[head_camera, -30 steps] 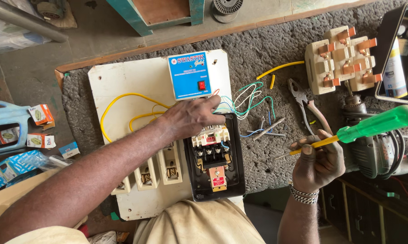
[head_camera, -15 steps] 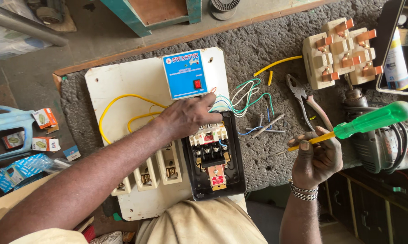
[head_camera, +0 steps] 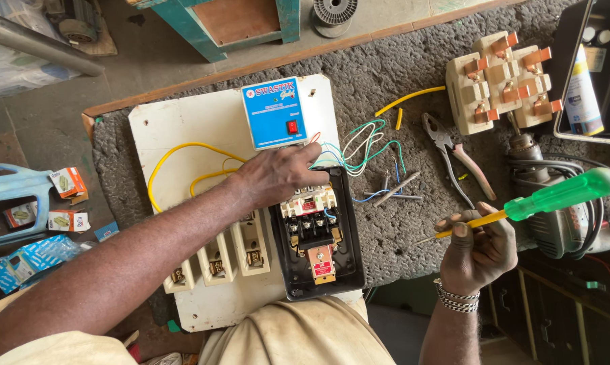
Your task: The person connects yellow, green and white wires to the terminals of a contactor and overload relay mounted in a black enclosure on a workbench, using a screwdriver to loosen and tighten the terminal screws. They route the wires to a blue control unit on the board and press its red button, appearing to test the connections.
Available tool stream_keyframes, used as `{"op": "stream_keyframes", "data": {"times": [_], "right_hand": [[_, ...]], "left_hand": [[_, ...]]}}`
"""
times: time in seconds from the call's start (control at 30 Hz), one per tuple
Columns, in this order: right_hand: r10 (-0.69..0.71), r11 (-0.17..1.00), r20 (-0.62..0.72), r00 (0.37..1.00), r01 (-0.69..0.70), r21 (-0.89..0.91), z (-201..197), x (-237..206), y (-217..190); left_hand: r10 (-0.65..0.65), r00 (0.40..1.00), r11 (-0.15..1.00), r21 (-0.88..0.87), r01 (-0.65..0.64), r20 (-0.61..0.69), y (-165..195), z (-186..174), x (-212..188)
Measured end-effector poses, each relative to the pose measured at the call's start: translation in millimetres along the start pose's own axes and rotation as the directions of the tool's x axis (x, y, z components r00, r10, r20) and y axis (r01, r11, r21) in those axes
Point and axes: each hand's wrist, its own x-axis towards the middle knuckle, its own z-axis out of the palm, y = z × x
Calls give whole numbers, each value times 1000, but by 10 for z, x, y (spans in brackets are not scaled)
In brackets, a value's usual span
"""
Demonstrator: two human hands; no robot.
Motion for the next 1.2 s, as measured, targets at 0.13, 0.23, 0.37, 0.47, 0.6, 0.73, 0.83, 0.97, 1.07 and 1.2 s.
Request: {"op": "stream_keyframes", "data": {"times": [0.13, 0.23, 0.37, 0.47, 0.6, 0.73, 0.83, 0.97, 1.07, 1.2], "right_hand": [[-5, 1000, -19, 1000, 5, -27, -47, -33, 39], [3, 1000, -14, 1000, -3, 14, -68, -77, 82], [-7, 985, -4, 1000, 8, 175, -60, -112, 96], [-51, 965, 24, 998, 43, 258, -21, -43, 56], [-113, 912, 47, 992, 85, 401, 157, 94, 8], [-128, 935, -54, 990, 139, 327, 414, 199, 65], [-47, 999, -167, 985, 49, 9, 557, 369, 196], [76, 814, 104, 992, -1, -581, 738, 608, 341], [133, 608, 208, 969, 86, -790, 892, 592, 260], [171, 817, 435, 884, 120, -564, 1034, 391, -57]], "left_hand": [[13, 1000, 1000, -21, -13, 11, -31, 19, -10], [3, 1000, 1000, -27, -3, 19, -42, 26, -20], [10, 1000, 997, -79, -8, 17, -65, 23, -31], [9, 1000, 996, -85, -8, 14, -69, 25, -41], [14, 1000, 998, -61, -15, -8, -66, 29, -46], [1, 1000, 997, -75, 1, 22, -59, 22, -39], [31, 998, 997, -76, -35, -45, -47, 1, -38], [0, 1000, 998, -56, 0, 3, -14, -25, -32], [-49, 998, 997, -50, 51, 41, 4, -45, -42], [-43, 999, 996, -79, 40, -32, 6, -57, -65]]}}
